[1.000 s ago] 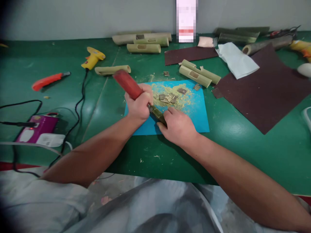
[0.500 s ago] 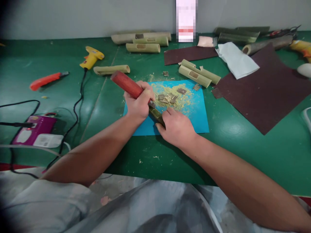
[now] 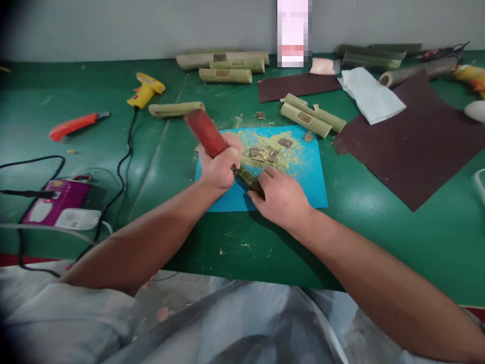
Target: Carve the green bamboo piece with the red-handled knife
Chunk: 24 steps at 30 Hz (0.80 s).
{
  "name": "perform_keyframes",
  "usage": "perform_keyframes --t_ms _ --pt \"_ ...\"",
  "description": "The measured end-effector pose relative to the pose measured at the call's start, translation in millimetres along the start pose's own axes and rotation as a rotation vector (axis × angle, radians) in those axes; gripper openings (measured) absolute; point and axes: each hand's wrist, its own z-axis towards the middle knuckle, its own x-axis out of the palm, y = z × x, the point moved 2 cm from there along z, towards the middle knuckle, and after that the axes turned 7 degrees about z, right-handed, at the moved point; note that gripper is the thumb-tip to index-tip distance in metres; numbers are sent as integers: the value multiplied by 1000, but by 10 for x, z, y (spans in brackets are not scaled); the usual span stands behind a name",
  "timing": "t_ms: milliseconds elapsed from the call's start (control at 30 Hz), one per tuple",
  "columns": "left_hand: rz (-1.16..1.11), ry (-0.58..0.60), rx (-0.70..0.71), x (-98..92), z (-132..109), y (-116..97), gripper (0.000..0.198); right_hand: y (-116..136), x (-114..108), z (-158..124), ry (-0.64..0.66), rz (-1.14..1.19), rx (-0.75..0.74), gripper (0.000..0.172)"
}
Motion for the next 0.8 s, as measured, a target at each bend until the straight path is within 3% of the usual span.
perform_keyframes --t_ms 133,500,633,800 --pt "-4 -86 -14 16 17 67 43 12 18 -6 -4 -12 -4 17" --pt "23 -26 16 23 28 80 42 20 20 3 -2 -12 -15 17" --pt "30 74 59 54 48 -16 37 35 24 4 15 -2 -14 19" --pt "-18 82 -35 32 45 -16 37 20 9 9 18 -4 -1 19"
